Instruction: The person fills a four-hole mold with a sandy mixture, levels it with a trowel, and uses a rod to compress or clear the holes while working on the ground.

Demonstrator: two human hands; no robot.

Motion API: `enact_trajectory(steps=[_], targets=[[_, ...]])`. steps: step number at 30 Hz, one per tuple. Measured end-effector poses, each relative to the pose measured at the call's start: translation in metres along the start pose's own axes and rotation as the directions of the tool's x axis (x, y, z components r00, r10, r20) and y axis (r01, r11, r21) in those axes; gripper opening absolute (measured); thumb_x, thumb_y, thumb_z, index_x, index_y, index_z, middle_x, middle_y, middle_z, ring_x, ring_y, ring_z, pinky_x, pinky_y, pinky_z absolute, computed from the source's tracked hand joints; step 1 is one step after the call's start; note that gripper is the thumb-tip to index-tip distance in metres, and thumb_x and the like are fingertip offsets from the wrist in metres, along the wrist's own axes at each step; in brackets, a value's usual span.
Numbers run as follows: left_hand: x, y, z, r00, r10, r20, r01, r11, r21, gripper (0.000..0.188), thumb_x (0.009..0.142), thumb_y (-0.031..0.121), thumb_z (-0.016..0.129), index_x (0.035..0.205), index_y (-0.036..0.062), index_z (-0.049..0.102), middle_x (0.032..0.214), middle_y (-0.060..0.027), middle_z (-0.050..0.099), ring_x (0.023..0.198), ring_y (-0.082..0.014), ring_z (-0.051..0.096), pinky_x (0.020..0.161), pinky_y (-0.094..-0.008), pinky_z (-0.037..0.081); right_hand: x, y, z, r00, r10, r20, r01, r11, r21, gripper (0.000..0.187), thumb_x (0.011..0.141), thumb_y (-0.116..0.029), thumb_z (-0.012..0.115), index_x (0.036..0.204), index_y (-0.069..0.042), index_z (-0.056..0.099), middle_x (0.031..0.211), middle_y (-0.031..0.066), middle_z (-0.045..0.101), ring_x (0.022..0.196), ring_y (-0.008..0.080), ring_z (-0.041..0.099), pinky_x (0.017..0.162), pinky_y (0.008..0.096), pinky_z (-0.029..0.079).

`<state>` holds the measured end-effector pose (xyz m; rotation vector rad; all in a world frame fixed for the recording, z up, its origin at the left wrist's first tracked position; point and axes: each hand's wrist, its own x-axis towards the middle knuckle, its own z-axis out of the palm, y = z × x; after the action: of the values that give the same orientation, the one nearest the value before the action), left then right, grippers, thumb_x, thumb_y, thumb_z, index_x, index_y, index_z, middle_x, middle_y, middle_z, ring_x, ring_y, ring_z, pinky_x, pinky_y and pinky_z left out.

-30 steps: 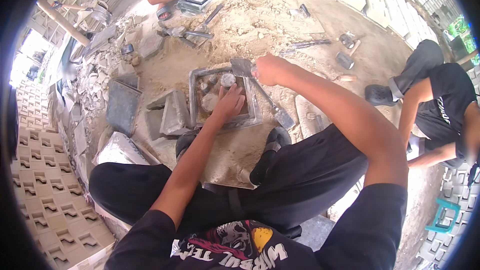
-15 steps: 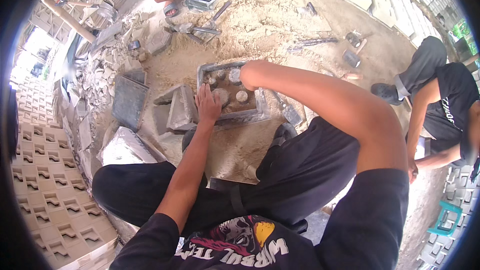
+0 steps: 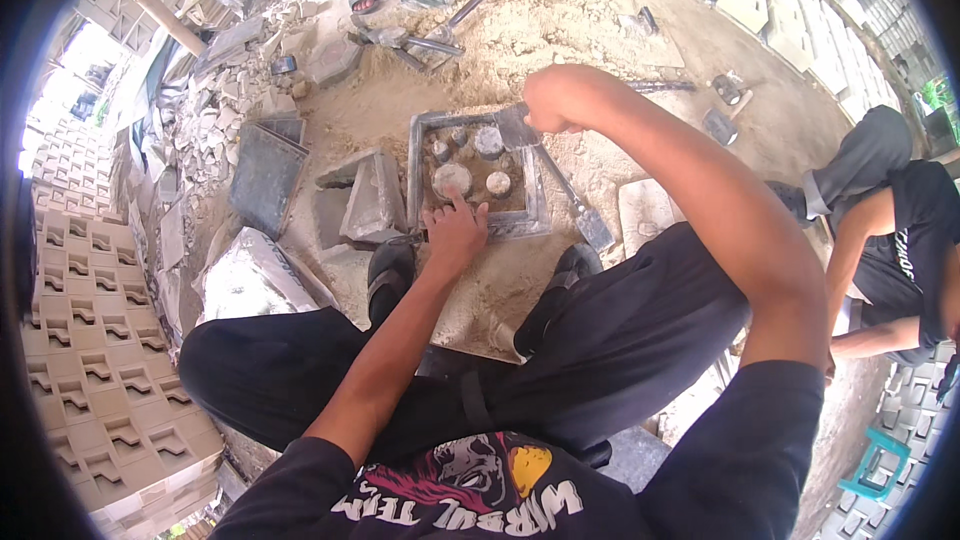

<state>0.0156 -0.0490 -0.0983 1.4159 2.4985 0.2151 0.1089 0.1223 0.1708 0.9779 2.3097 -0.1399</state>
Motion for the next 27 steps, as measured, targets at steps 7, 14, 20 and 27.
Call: enact_trajectory(steps=[7, 14, 20, 27], targets=[[0.007, 0.023, -0.018, 0.995, 0.072, 0.065, -0.054, 0.967, -0.248, 0.063, 0.096, 0.042, 0.044, 0.135, -0.007, 0.039, 0.097, -0.0294, 0.066, 0.093, -0.044, 0.064, 0.088, -0.0531, 0.047, -0.002, 0.019, 0.009, 1.0, 0.015, -0.002, -0.015, 0.999, 0.052, 0.049, 0.095, -0.035, 0.052, 0.065, 0.001, 0.065, 0.063, 0.0135, 0.064, 0.06, 0.0273, 0.064, 0.062, 0.0422, 0.053], [0.029, 0.008, -0.013, 0.985, 0.163, -0.056, -0.17, 0.869, -0.465, 0.037, 0.095, 0.033, 0.046, 0.093, 0.0, 0.062, 0.088, -0.0254, 0.065, 0.087, -0.0441, 0.061, 0.078, -0.0496, 0.048, -0.008, 0.035, 0.017, 1.0, 0.014, 0.027, -0.017, 0.994, 0.112, 0.051, 0.094, -0.038, 0.055, 0.066, 0.003, 0.063, 0.063, 0.013, 0.063, 0.056, 0.0263, 0.062, 0.056, 0.0394, 0.052], [0.05, -0.014, 0.01, 0.868, 0.483, 0.112, -0.409, 0.825, -0.39, 0.033, 0.093, 0.027, 0.049, 0.082, -0.0007, 0.064, 0.086, -0.0246, 0.065, 0.085, -0.0438, 0.06, 0.077, -0.0477, 0.048, -0.006, 0.039, 0.018, 1.0, 0.012, 0.027, -0.016, 0.992, 0.123, 0.051, 0.094, -0.039, 0.055, 0.068, 0.003, 0.063, 0.065, 0.0133, 0.064, 0.056, 0.0265, 0.062, 0.056, 0.0395, 0.052], [0.064, -0.041, -0.018, 0.949, 0.301, 0.091, -0.217, 0.836, -0.504, 0.044, 0.092, 0.038, 0.048, 0.084, 0.0001, 0.069, 0.09, -0.0244, 0.067, 0.086, -0.0418, 0.063, 0.08, -0.0473, 0.05, -0.005, 0.045, 0.019, 1.0, 0.016, -0.002, -0.016, 0.988, 0.155, 0.053, 0.094, -0.04, 0.055, 0.063, 0.003, 0.06, 0.06, 0.0128, 0.062, 0.052, 0.0251, 0.061, 0.052, 0.0382, 0.051]])
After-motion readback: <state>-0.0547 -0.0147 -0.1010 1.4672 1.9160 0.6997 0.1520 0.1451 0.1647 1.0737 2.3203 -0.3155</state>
